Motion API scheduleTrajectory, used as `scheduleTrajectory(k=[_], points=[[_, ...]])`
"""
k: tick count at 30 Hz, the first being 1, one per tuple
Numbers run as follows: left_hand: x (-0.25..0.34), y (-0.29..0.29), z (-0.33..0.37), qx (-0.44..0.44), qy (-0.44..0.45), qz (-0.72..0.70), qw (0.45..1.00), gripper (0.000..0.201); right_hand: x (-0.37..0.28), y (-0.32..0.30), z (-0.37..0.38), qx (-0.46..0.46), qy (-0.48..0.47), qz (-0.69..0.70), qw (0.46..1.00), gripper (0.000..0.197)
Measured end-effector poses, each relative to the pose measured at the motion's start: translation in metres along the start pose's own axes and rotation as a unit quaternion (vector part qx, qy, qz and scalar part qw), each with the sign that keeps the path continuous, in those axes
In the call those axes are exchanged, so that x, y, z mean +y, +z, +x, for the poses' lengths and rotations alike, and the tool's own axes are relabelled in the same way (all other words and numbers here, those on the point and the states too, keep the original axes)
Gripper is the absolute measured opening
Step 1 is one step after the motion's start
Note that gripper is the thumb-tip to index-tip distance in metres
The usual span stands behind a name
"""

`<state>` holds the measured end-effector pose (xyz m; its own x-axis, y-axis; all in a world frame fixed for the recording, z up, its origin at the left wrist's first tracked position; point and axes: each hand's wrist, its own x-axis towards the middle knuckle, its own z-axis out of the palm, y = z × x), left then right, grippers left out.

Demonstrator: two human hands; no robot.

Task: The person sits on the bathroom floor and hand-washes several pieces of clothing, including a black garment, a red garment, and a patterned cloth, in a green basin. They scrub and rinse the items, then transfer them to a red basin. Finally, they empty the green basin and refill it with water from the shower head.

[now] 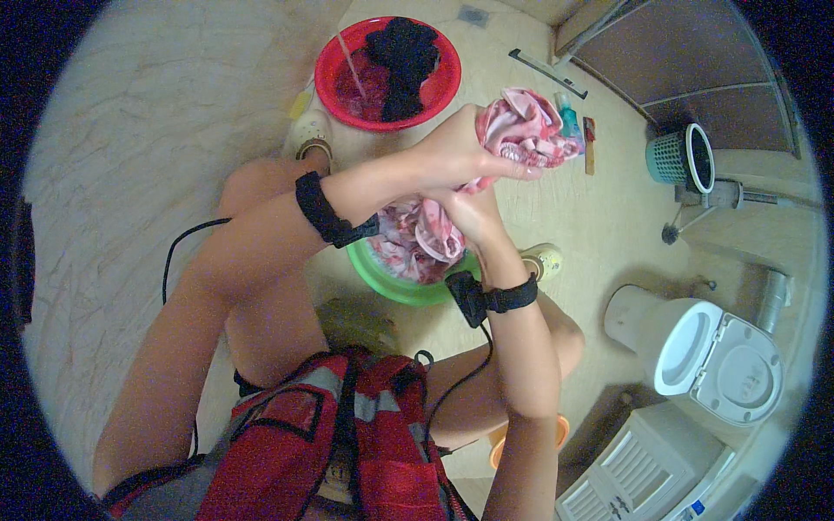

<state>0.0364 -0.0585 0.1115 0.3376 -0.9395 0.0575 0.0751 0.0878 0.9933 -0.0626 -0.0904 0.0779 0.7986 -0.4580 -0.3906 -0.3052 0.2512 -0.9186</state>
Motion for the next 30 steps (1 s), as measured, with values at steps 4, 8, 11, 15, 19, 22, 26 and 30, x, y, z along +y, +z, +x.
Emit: scheduleTrajectory(k=[4,8,11,15,19,22,26,30], points=[[-0.01,0.004,0.004,0.143,0.015,0.035,0.989,0.028,-0.01,0.002,0.008,0.026,-0.011,-0.185,0.982,0.015],[-0.028,0.007,0.012,0.195,0.072,0.066,0.976,0.03,0.001,0.006,0.013,0.13,-0.162,-0.292,0.933,0.026],[-0.027,0.006,0.018,0.15,0.105,0.107,0.977,0.036,0.019,0.0,0.03,0.212,-0.246,-0.308,0.894,0.026],[-0.024,0.017,0.007,0.127,0.154,0.118,0.973,0.069,0.018,-0.017,0.034,0.255,-0.292,-0.198,0.9,0.014],[-0.028,0.009,-0.007,-0.004,0.032,-0.003,0.999,0.097,-0.006,-0.038,0.03,0.197,-0.166,-0.021,0.966,0.01],[-0.032,0.001,-0.013,-0.056,-0.015,-0.042,0.997,0.092,-0.049,-0.02,0.007,0.193,-0.016,0.097,0.976,0.004],[-0.015,0.008,-0.01,-0.125,-0.027,-0.057,0.99,0.086,-0.053,-0.027,0.0,0.2,-0.086,0.124,0.968,0.003],[-0.003,0.011,-0.002,-0.147,-0.009,-0.054,0.988,0.077,-0.061,-0.036,0.0,0.206,-0.131,0.088,0.966,0.002]])
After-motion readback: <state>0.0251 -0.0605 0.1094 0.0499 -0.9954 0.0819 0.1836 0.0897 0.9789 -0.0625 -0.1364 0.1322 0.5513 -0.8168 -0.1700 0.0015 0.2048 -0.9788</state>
